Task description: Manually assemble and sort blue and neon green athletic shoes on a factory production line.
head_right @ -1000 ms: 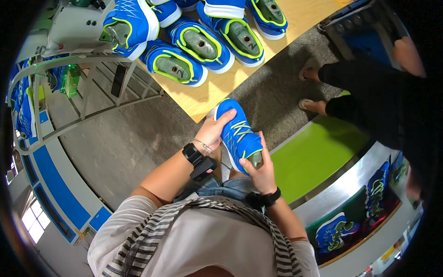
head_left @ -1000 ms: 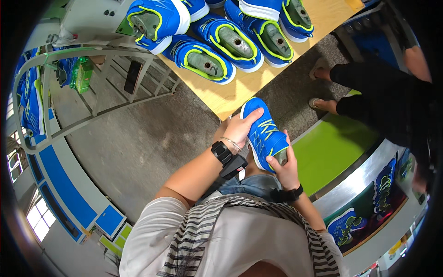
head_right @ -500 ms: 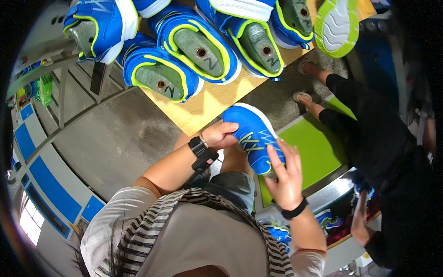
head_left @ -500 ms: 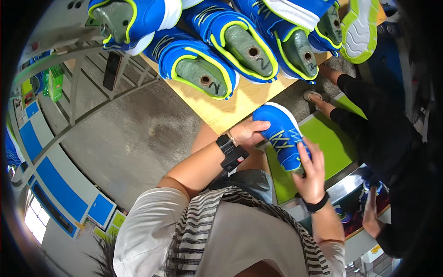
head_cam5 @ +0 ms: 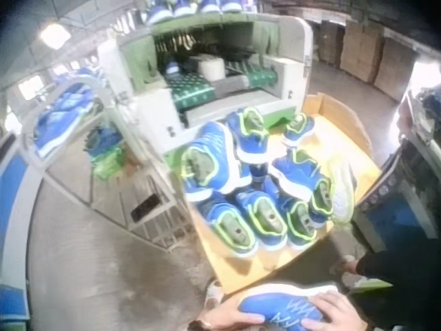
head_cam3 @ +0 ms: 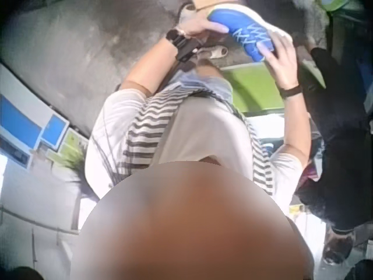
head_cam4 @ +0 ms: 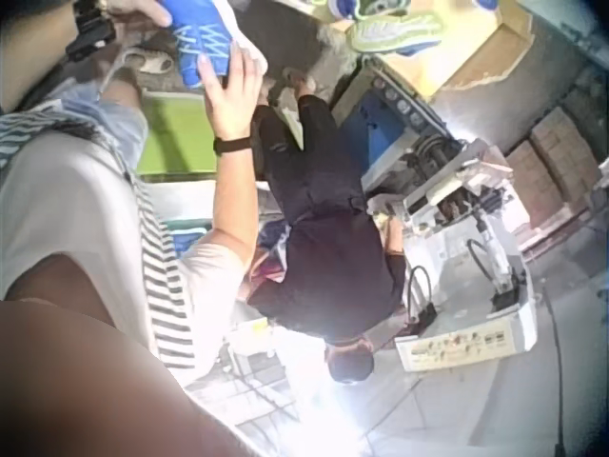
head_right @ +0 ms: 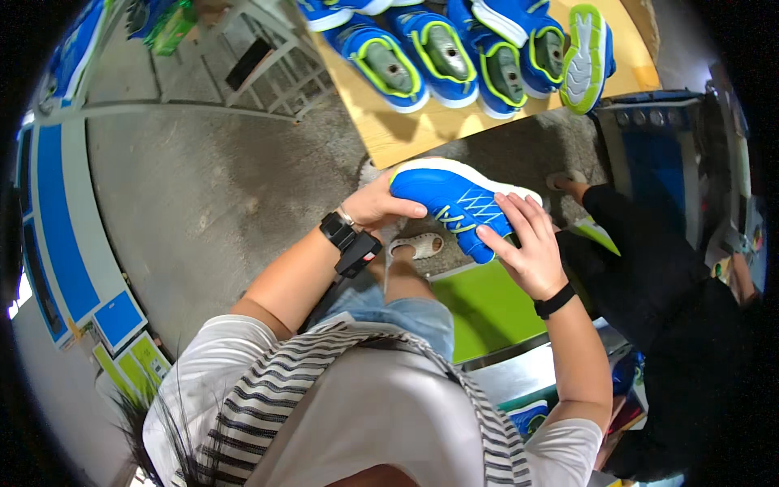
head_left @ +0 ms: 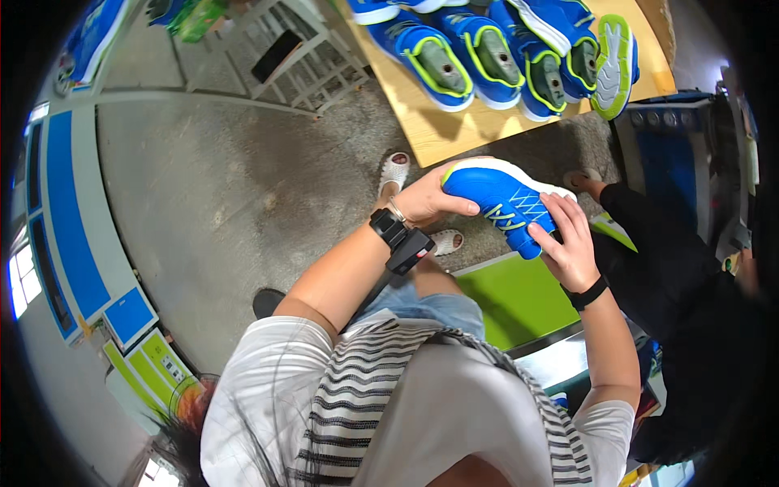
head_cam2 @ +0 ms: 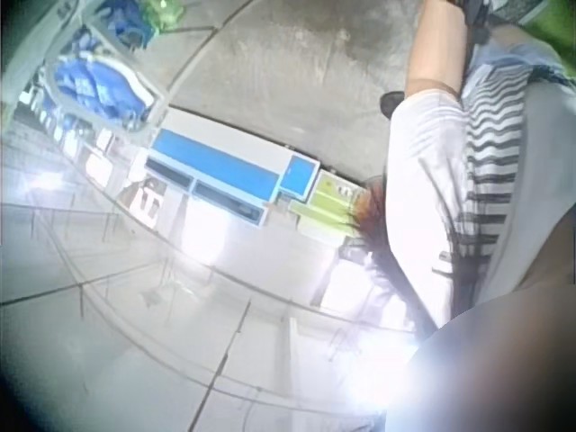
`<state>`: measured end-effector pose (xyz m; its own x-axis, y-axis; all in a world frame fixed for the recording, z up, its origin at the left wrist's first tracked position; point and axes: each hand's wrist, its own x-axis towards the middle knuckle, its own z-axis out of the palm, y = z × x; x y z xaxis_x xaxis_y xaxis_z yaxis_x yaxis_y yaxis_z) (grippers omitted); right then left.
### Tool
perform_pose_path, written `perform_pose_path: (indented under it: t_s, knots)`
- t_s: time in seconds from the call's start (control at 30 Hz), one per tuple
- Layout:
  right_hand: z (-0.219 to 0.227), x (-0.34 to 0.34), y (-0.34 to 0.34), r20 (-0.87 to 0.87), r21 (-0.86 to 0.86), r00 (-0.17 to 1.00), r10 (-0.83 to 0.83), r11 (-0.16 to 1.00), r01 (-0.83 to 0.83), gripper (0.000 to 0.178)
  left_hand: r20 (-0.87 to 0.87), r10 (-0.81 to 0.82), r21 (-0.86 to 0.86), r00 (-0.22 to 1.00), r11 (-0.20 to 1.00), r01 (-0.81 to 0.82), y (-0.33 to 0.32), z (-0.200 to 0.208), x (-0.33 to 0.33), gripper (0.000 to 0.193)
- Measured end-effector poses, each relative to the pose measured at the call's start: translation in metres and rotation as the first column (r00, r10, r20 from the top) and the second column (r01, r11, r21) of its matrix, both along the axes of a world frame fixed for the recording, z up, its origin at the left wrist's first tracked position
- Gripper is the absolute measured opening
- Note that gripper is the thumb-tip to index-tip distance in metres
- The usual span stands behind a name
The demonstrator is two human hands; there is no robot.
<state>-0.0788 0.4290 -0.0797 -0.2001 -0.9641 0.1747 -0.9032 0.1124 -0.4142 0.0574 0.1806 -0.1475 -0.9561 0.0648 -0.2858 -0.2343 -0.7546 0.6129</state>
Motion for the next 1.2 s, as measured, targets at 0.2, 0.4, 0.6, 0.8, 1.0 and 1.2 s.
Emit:
perform_pose_path:
  t_s: [0.2, 0.4, 0.6, 0.8, 1.0, 1.2]
  knots:
    - [0.013, 0.004, -0.070, 0.060, -0.095, 0.992, 0.108, 0.990, -0.102, 0.072, 0.036, 0.185, -0.376, 0.982, 0.913, -0.158, -0.051, 0.032, 0.044, 0.067]
    - [0.010, 0.017, -0.068, 0.161, 0.111, 0.972, 0.174, 0.975, -0.193, 0.081, 0.123, 0.196, -0.131, 0.973, 0.975, -0.180, -0.015, -0.021, 0.081, 0.058]
    - [-0.015, -0.006, -0.072, 0.204, 0.244, 0.965, 0.167, 0.946, -0.215, 0.077, 0.225, 0.269, -0.066, 0.937, 0.963, -0.261, 0.011, -0.066, 0.058, 0.053]
    - [-0.014, -0.026, -0.074, 0.280, 0.323, 0.945, 0.172, 0.910, -0.261, 0.077, 0.248, 0.333, -0.002, 0.909, 0.939, -0.344, 0.031, -0.076, 0.047, 0.048]
    - [-0.012, -0.043, -0.080, 0.372, 0.338, 0.918, 0.137, 0.901, -0.272, 0.077, 0.216, 0.353, -0.068, 0.910, 0.935, -0.347, 0.031, -0.070, 0.034, 0.045]
    - [-0.005, -0.053, -0.091, 0.362, 0.363, 0.917, 0.168, 0.881, -0.305, 0.079, 0.242, 0.392, -0.089, 0.888, 0.920, -0.382, 0.030, -0.061, 0.031, 0.041]
